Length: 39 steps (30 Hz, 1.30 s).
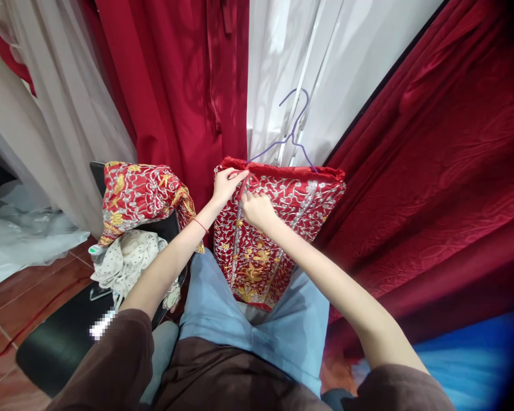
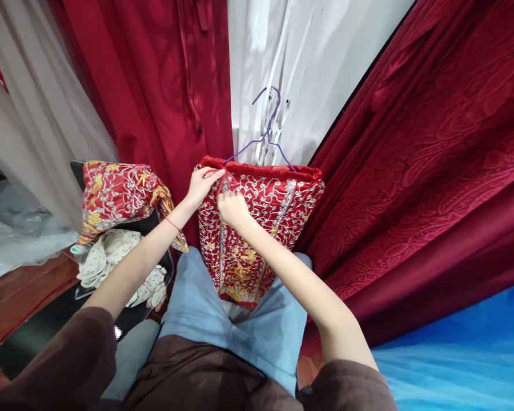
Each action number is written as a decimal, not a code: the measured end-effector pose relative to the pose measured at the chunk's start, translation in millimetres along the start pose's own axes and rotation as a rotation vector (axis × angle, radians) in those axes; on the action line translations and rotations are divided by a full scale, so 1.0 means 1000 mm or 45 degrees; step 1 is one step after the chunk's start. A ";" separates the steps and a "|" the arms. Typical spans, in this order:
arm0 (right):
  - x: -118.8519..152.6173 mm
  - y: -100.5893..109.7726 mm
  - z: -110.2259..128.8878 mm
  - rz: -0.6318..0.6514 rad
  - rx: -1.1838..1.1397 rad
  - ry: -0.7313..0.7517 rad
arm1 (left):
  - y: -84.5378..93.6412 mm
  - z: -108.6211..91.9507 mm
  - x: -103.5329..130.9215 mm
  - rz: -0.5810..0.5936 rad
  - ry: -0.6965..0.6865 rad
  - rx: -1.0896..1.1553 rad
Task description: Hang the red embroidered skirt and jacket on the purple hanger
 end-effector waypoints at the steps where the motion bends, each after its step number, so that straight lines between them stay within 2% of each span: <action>1: 0.000 -0.004 0.006 0.025 -0.005 -0.008 | -0.001 0.000 0.001 -0.005 0.033 0.037; 5: -0.004 -0.023 0.005 0.083 -0.012 -0.091 | -0.003 0.000 0.004 -0.038 0.176 0.251; 10: -0.009 -0.039 -0.029 0.092 -0.067 -0.146 | 0.002 0.003 0.005 -0.090 0.330 0.395; 15: -0.010 -0.036 -0.058 0.106 -0.154 -0.221 | 0.005 0.010 0.004 -0.053 0.331 0.420; 17: -0.012 -0.029 -0.065 0.018 -0.390 -0.211 | 0.005 0.011 0.003 -0.046 0.297 0.399; 21: -0.020 -0.014 -0.075 -0.323 -1.228 -0.167 | 0.005 0.010 0.003 0.031 0.231 0.349; 24: -0.028 -0.010 -0.082 -0.372 -1.434 -0.206 | 0.006 0.007 0.001 0.059 0.179 0.215; 29: -0.031 -0.015 -0.096 -0.415 -1.667 -0.276 | 0.017 0.005 -0.011 0.060 0.027 0.008; 35: -0.030 -0.016 -0.110 -0.426 -1.604 -0.214 | 0.026 0.005 -0.032 0.199 -0.090 -0.053; 39: -0.034 -0.005 -0.118 -0.497 -1.337 -0.220 | 0.026 -0.009 -0.036 0.124 -0.202 -0.188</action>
Point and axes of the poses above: each hand's wrist, its own x-axis away from the middle knuckle, its own y-axis out of the back of the hand, z = x × y, the point moved 2 cm from there along -x, towards the middle knuckle, and after that the axes turned 8 degrees about x, right-handed, at the moved point
